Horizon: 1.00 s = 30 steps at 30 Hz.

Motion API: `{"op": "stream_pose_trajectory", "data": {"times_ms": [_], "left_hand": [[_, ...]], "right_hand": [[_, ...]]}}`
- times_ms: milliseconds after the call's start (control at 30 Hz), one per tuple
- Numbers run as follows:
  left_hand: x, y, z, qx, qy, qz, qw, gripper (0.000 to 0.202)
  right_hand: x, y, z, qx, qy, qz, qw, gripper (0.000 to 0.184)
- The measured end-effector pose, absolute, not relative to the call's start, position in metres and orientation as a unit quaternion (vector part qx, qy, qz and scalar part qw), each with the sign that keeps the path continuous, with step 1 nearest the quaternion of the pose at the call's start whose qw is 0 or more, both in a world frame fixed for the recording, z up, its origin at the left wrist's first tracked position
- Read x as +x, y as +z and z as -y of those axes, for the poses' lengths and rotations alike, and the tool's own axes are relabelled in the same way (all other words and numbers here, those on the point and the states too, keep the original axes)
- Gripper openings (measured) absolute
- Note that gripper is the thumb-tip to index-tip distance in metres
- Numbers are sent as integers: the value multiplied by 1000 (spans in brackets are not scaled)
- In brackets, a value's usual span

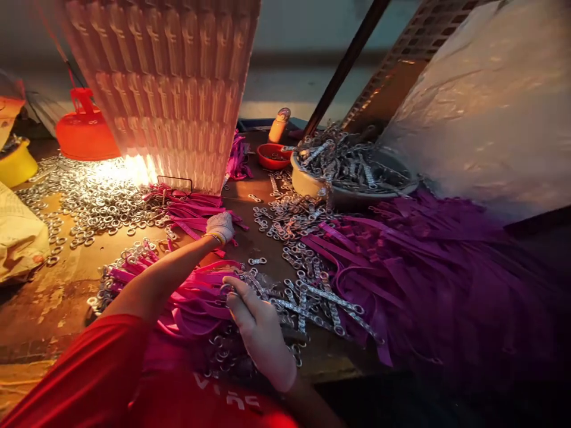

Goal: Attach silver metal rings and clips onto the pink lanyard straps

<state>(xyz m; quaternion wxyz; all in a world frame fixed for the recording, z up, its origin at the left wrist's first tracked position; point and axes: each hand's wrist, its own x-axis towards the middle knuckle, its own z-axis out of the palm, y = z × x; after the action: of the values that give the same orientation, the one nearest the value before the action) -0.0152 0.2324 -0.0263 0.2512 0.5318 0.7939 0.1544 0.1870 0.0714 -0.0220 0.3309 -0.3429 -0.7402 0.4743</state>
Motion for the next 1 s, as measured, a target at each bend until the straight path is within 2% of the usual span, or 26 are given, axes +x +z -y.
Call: {"op": "stream_pose_trajectory", "data": {"times_ms": [100, 200, 300, 400, 500, 667, 767, 900, 1000], "left_hand": [[-27, -14, -227, 519, 191, -777, 302, 28], [-44, 11, -201, 528, 252, -735, 341, 22], [-52, 34, -150, 528, 357, -660, 397, 21], [-51, 45, -89, 479, 488, -541, 489, 25], [-45, 46, -39, 473, 527, -523, 475, 31], [-34, 42, 6, 463, 540, -535, 456, 34], [-31, 37, 16, 507, 491, -572, 419, 32], [-30, 26, 19, 612, 403, -595, 331, 28], [-32, 14, 22, 624, 377, -557, 399, 19]], "right_hand": [[193, -12, -90, -344, 496, 728, 325, 31], [191, 1, -107, -340, 482, 735, 333, 26], [180, 15, -113, -327, 471, 749, 331, 24], [165, 25, -110, -292, 396, 790, 365, 25], [151, 32, -99, -256, 272, 846, 379, 28], [140, 40, -72, -238, 48, 924, 295, 29], [142, 36, -61, -225, -63, 936, 263, 29], [146, 16, -54, -207, -125, 929, 282, 27], [150, 3, -48, -195, -135, 925, 298, 27]]}}
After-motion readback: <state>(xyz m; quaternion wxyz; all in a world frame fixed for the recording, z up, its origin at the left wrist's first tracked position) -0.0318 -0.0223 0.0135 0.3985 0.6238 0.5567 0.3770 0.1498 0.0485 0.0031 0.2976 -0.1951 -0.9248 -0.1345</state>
